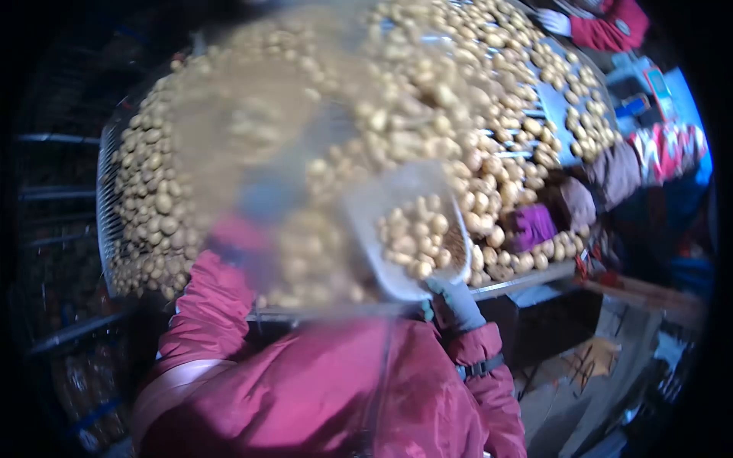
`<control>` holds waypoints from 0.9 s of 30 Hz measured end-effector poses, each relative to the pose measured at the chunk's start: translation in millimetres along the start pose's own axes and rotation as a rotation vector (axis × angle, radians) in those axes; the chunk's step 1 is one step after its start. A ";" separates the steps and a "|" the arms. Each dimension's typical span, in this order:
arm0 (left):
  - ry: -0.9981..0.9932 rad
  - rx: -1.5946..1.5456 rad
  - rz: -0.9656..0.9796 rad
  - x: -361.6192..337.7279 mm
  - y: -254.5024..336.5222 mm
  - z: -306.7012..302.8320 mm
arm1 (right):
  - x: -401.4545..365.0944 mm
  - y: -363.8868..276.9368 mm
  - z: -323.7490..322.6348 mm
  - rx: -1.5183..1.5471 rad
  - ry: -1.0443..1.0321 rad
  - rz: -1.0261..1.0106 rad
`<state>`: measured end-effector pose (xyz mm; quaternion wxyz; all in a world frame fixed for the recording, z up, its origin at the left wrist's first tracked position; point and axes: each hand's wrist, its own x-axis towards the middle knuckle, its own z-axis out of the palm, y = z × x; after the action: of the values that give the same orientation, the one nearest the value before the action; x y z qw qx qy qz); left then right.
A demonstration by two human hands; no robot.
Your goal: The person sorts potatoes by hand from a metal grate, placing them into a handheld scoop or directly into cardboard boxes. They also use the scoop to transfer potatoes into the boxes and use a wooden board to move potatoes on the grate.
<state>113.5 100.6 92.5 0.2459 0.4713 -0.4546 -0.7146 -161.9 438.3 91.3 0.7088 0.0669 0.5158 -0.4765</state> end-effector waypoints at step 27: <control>-0.839 0.776 0.064 -36.4 -66.1 168.7 | -63.9 82.8 -40.7 0.066 0.181 -0.556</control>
<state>-17.0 230.3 74.5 -0.1252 0.1890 -0.7563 -0.6137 -128.3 545.3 90.6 0.4997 -0.0120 0.5597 -0.6610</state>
